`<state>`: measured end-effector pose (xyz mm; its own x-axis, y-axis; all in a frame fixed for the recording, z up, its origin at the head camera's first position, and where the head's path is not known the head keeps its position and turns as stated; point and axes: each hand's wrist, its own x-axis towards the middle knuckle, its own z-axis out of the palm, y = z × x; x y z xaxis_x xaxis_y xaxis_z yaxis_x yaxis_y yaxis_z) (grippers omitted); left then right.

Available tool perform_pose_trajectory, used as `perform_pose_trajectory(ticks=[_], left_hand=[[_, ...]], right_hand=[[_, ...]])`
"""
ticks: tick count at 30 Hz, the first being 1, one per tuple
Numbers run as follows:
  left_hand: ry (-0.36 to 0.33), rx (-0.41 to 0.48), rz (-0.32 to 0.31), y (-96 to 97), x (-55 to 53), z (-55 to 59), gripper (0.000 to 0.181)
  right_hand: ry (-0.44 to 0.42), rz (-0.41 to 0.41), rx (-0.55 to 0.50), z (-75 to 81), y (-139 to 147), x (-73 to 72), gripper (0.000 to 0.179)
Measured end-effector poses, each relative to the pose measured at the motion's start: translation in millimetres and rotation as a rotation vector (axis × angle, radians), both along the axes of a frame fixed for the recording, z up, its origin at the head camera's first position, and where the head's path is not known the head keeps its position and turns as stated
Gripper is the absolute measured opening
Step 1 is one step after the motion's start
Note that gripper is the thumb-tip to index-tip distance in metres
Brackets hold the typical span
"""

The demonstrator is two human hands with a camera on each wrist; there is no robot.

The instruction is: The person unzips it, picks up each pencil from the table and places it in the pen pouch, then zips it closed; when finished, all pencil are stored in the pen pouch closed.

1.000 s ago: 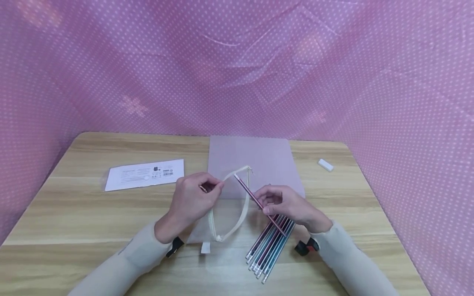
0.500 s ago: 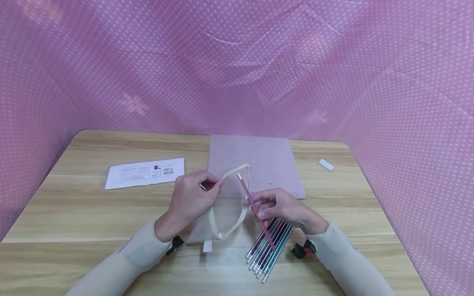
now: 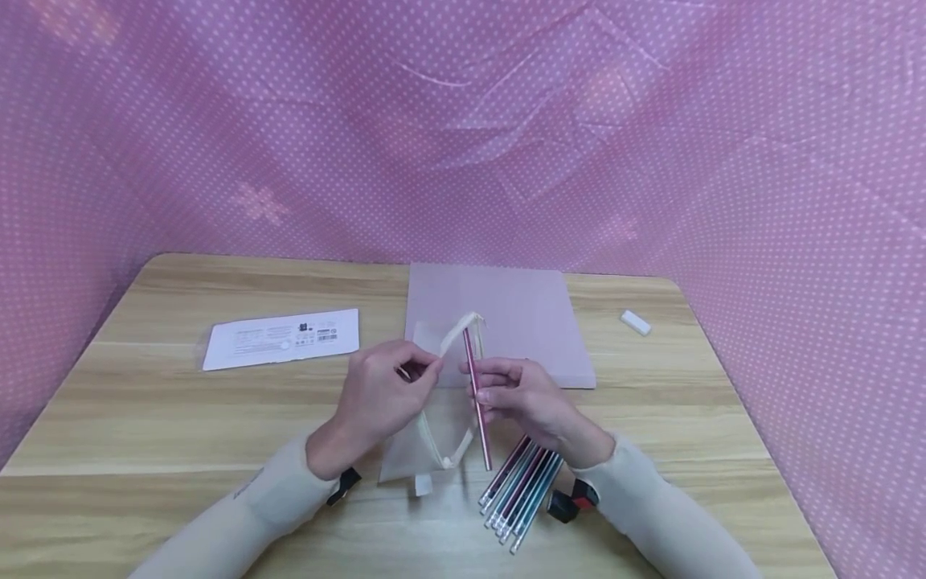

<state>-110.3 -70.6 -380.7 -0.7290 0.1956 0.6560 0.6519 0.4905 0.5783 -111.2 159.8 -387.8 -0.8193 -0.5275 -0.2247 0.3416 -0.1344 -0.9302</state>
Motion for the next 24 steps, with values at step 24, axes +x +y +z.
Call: perform_pose_trajectory(ticks=[24], left_hand=[[-0.025,0.008,-0.028,5.9,8.1,1.5,0.006]], right_hand=[[0.049,-0.104,0.023,-4.0,-33.8,12.1,0.052]])
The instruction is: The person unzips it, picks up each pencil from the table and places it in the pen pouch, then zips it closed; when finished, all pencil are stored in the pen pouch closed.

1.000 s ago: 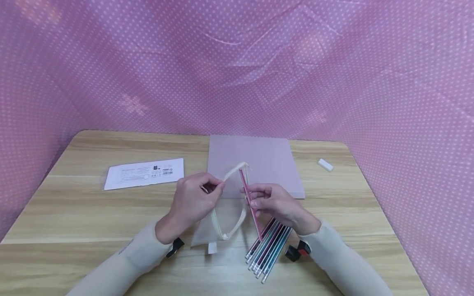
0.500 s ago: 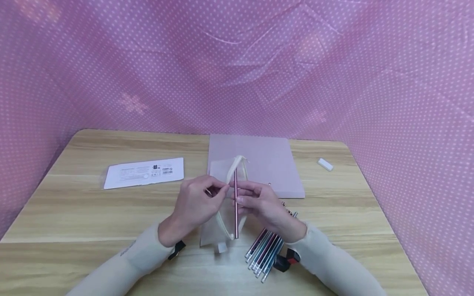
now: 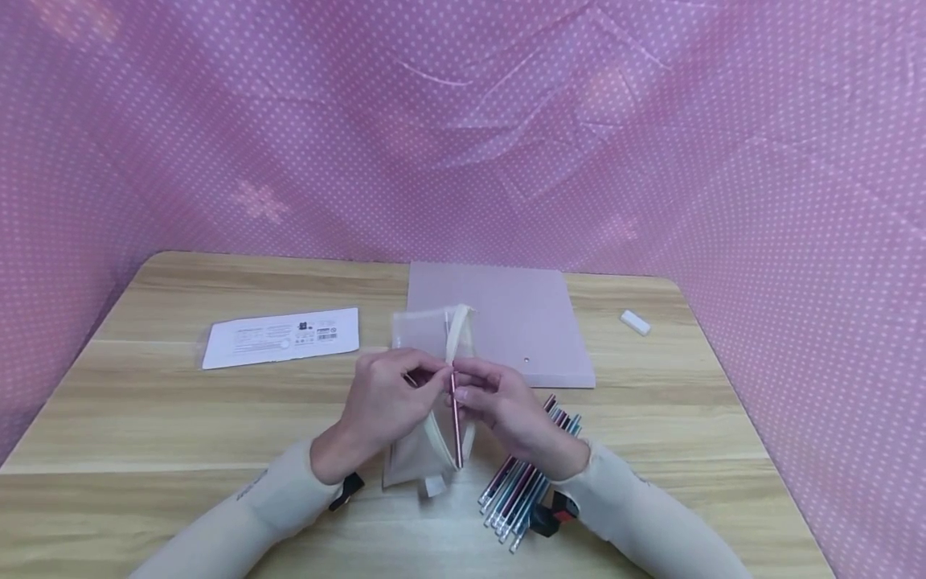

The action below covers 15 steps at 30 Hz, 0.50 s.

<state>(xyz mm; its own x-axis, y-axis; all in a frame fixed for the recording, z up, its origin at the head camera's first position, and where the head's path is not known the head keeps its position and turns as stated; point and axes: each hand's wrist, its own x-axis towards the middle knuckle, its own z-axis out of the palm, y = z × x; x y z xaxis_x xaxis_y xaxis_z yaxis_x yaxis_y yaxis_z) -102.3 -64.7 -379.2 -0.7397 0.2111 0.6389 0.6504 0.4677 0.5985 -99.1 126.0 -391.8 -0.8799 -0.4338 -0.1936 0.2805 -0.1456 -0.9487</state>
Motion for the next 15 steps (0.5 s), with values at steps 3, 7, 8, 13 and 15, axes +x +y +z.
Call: perform_pose_trajectory(ticks=[3,7,8,13,15], left_hand=[[-0.012,0.013,-0.021,1.1,2.3,-0.1,0.006],[-0.055,0.022,-0.040,1.7,5.1,1.2,0.006],[-0.063,0.022,-0.040,1.7,5.3,1.8,0.006],[-0.068,0.010,-0.016,0.8,3.3,3.3,0.005],[-0.065,0.002,-0.001,0.0,1.8,3.2,0.005]], right_hand=[[0.008,0.003,0.057,-2.6,-2.8,0.1,0.048],[0.016,-0.043,0.123,-3.7,-8.0,0.6,0.043],[0.019,-0.053,0.133,-3.8,-9.1,0.6,0.044],[0.011,-0.055,0.142,-5.0,-11.6,1.5,0.053],[-0.004,-0.044,0.123,-6.8,-10.8,1.7,0.057]])
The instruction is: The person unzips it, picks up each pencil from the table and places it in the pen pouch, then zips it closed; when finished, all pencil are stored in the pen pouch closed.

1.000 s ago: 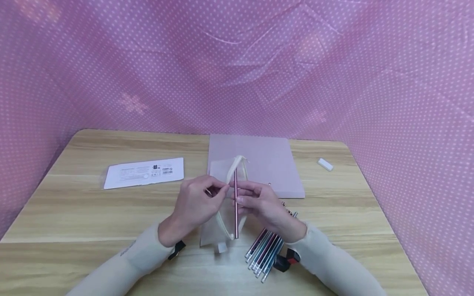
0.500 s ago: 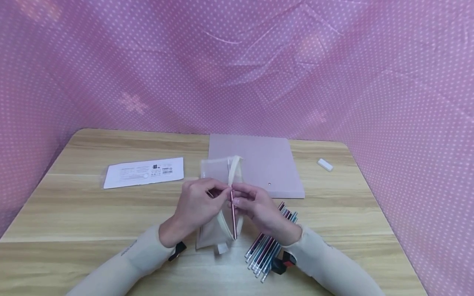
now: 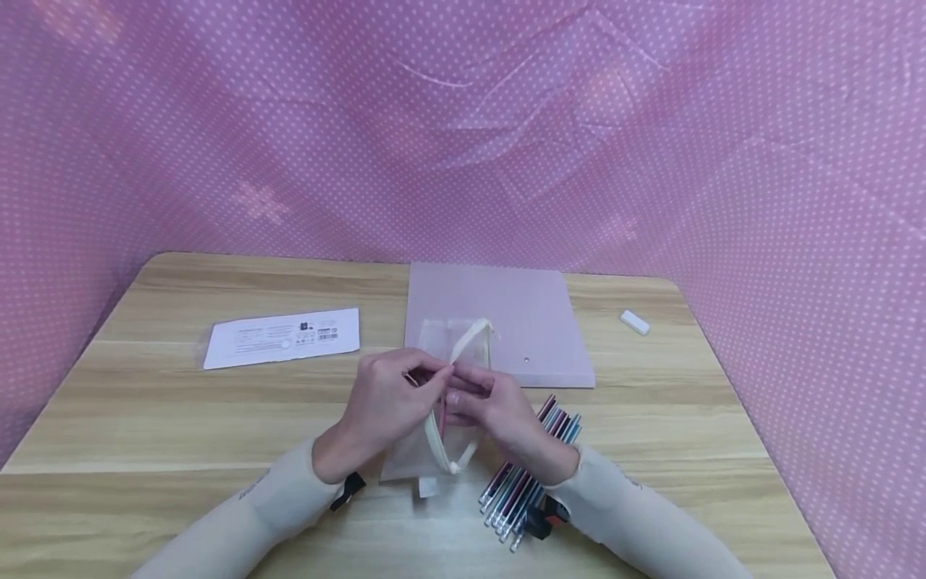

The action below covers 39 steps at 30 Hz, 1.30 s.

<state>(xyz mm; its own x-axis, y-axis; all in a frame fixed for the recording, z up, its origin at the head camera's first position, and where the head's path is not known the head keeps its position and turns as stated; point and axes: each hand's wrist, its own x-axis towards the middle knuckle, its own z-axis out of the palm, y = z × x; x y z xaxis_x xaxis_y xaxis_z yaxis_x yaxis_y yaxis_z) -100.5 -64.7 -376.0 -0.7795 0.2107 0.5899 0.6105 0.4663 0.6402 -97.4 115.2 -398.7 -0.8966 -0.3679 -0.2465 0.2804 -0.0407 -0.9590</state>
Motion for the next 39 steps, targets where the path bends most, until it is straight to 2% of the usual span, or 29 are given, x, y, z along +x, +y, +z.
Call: perform_pose_trajectory(ticks=[10,17,24,28,33,39], left_hand=[[0.003,-0.031,0.056,-3.3,-7.1,-2.8,0.005],[-0.012,-0.048,0.047,-5.7,-8.8,-4.9,0.005],[-0.018,-0.081,0.066,-7.4,-12.5,-7.0,0.005],[-0.030,-0.089,0.073,-7.1,-13.9,-7.5,0.005],[-0.046,-0.076,0.074,-7.6,-14.2,-6.7,0.006],[-0.040,-0.067,0.079,-8.3,-14.6,-5.8,0.005]], right_hand=[[-0.077,0.044,-0.188,-2.1,6.7,0.3,0.059],[-0.101,0.050,-0.257,4.6,13.5,1.8,0.058],[-0.051,0.087,-0.306,13.1,29.3,1.3,0.057],[-0.017,0.065,-0.317,16.0,44.2,0.3,0.047],[0.066,0.048,-0.313,14.7,65.5,-4.1,0.027],[0.145,-0.024,-0.244,10.6,94.1,-14.2,0.025]])
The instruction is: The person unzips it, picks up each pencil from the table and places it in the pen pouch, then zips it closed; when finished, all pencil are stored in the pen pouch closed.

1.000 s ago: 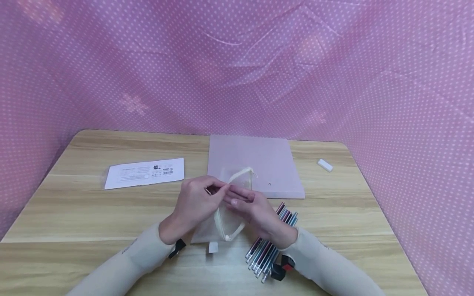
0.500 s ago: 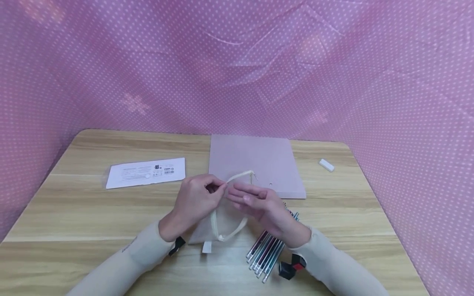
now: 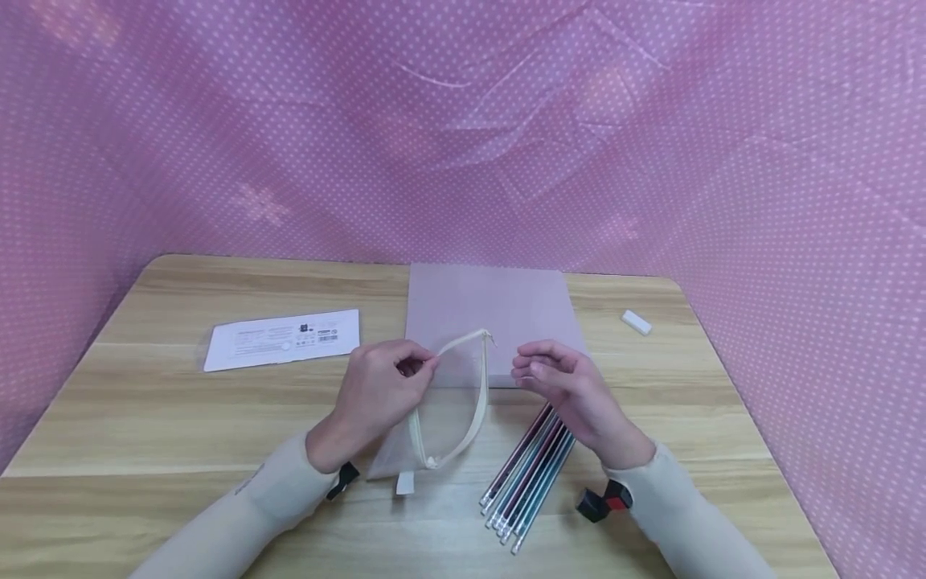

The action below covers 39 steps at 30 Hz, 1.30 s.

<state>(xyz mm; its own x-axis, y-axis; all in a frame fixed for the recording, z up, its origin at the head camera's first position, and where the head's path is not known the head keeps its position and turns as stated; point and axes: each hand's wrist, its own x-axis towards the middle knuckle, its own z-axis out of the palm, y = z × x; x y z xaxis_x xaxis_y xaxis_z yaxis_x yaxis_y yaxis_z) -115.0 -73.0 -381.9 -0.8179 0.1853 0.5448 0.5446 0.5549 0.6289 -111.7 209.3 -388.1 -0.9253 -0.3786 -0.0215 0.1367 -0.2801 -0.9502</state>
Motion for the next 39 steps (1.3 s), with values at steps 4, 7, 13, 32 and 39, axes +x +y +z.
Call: perform_pose_trajectory(ticks=[4,7,13,32,39], left_hand=[[-0.002,0.006,-0.003,-0.4,0.3,-0.2,0.005],[-0.004,0.009,-0.008,-0.5,0.5,-0.6,0.005],[-0.006,0.009,-0.012,-0.2,0.3,-2.2,0.005],[-0.030,0.021,-0.028,1.8,1.4,-1.3,0.006],[-0.008,0.014,-0.014,1.4,1.0,-2.4,0.005]], right_hand=[[0.062,-0.077,0.157,-5.2,16.6,-7.9,0.025],[0.081,-0.073,0.321,-8.9,24.0,-12.8,0.032],[0.310,0.289,0.747,-22.4,28.3,-18.6,0.030],[0.952,0.679,1.198,-27.8,34.5,6.5,0.088],[0.956,0.626,1.290,-29.3,29.4,8.2,0.079]])
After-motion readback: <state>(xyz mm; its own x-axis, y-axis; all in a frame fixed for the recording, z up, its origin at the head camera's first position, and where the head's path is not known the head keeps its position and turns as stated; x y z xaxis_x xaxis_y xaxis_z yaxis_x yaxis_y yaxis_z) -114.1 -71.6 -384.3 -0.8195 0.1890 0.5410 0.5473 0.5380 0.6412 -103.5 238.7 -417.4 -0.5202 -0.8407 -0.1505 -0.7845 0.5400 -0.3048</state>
